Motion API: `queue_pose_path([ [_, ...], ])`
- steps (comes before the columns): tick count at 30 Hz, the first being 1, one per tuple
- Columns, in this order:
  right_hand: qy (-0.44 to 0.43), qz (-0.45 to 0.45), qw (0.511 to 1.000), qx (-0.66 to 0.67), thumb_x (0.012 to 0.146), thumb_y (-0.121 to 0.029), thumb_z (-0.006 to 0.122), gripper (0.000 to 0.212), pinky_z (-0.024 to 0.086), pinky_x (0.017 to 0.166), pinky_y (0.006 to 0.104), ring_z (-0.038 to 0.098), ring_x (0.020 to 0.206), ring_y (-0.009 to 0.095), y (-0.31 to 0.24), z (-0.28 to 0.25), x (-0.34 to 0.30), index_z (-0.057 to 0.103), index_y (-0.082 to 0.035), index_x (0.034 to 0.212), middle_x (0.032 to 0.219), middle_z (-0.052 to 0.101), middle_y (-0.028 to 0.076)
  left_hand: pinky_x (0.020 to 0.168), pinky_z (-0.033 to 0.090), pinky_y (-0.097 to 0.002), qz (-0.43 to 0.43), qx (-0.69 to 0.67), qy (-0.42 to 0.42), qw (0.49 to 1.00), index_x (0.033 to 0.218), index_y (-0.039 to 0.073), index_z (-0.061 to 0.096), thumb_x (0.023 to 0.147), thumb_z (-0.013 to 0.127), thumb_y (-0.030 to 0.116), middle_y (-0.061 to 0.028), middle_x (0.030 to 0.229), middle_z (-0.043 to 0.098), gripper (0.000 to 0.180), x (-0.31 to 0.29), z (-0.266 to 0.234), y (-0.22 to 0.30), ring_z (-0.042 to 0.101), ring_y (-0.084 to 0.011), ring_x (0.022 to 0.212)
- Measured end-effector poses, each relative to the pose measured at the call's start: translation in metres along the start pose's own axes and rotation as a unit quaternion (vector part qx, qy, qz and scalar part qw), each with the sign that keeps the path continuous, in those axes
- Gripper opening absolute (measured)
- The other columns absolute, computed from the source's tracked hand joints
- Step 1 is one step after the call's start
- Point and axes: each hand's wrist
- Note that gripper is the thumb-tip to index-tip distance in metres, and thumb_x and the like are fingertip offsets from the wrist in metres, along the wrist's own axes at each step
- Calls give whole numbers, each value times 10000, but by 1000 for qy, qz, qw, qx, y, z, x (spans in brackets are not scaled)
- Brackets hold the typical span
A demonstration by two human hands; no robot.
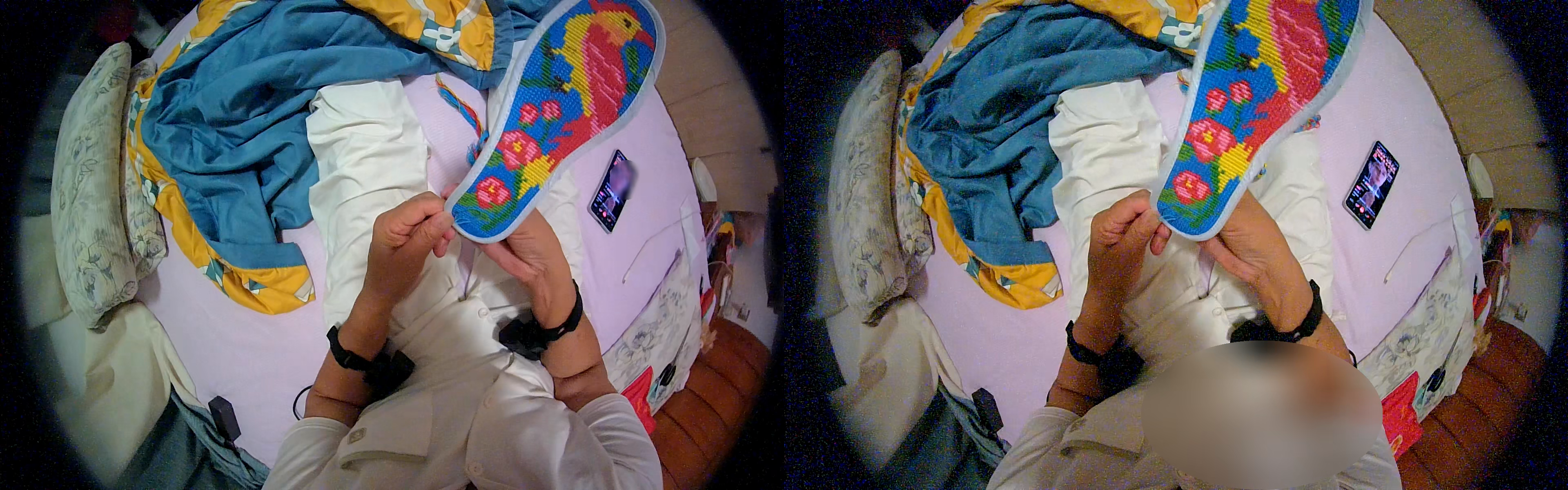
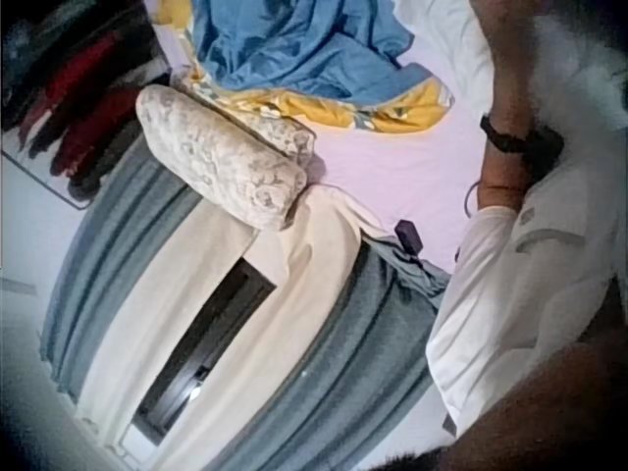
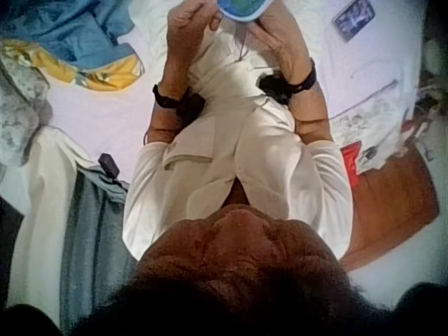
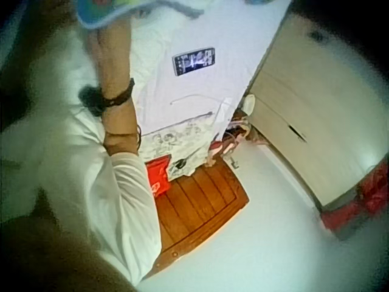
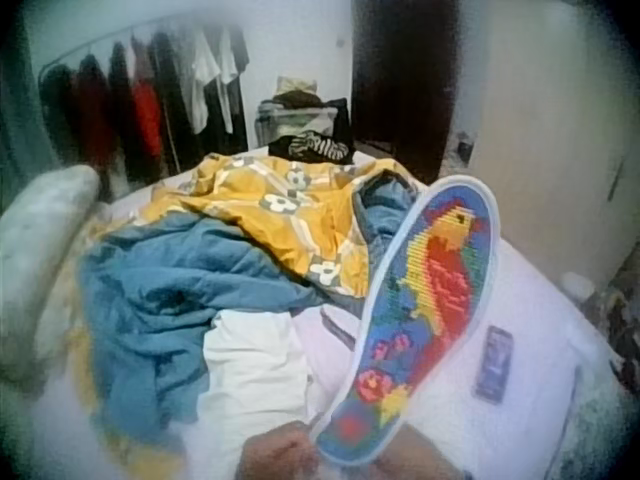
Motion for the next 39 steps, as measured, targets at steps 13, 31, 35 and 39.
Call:
queue_pose_path([
  [13, -32, -55, 983, 172, 842, -94, 559, 144, 515, 689, 336, 614, 787, 231, 24, -6, 14, 570, 24, 924, 898, 622, 141, 552, 371, -189, 19, 31, -17, 999, 857, -14, 575, 889, 503, 86, -13, 719, 515, 127, 5, -2, -4, 448, -57, 584],
  [31, 129, -188, 970, -89, 788, -3, 615, 361, 497, 744, 270, 600, 873, 151, 16, 10, 7, 490, 14, 1127, 1009, 592, 78, 562, 360, -181, -50, -103, 35, 993, 878, 6, 549, 907, 499, 136, 0, 692, 515, 142, 3, 5, -10, 434, -51, 591],
  [35, 103, -163, 980, -39, 778, -7, 627, 357, 498, 726, 263, 600, 858, 144, 10, 17, 6, 505, 5, 1113, 976, 600, 72, 552, 353, -183, -46, -133, 22, 990, 879, 10, 541, 908, 500, 148, -1, 685, 506, 147, 3, 3, -14, 425, -53, 581],
  [39, 189, -242, 913, -268, 779, -16, 626, 290, 486, 695, 267, 591, 816, 153, 18, 12, 14, 518, 1, 1047, 930, 601, 66, 544, 344, -181, -67, -148, 30, 986, 873, 14, 538, 909, 495, 152, -1, 682, 503, 148, 4, 7, -9, 423, -53, 578],
])
Point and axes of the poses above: each hand's wrist, its own x-axis towards the middle knuckle, its own z-axis out of the palm, y = z × x
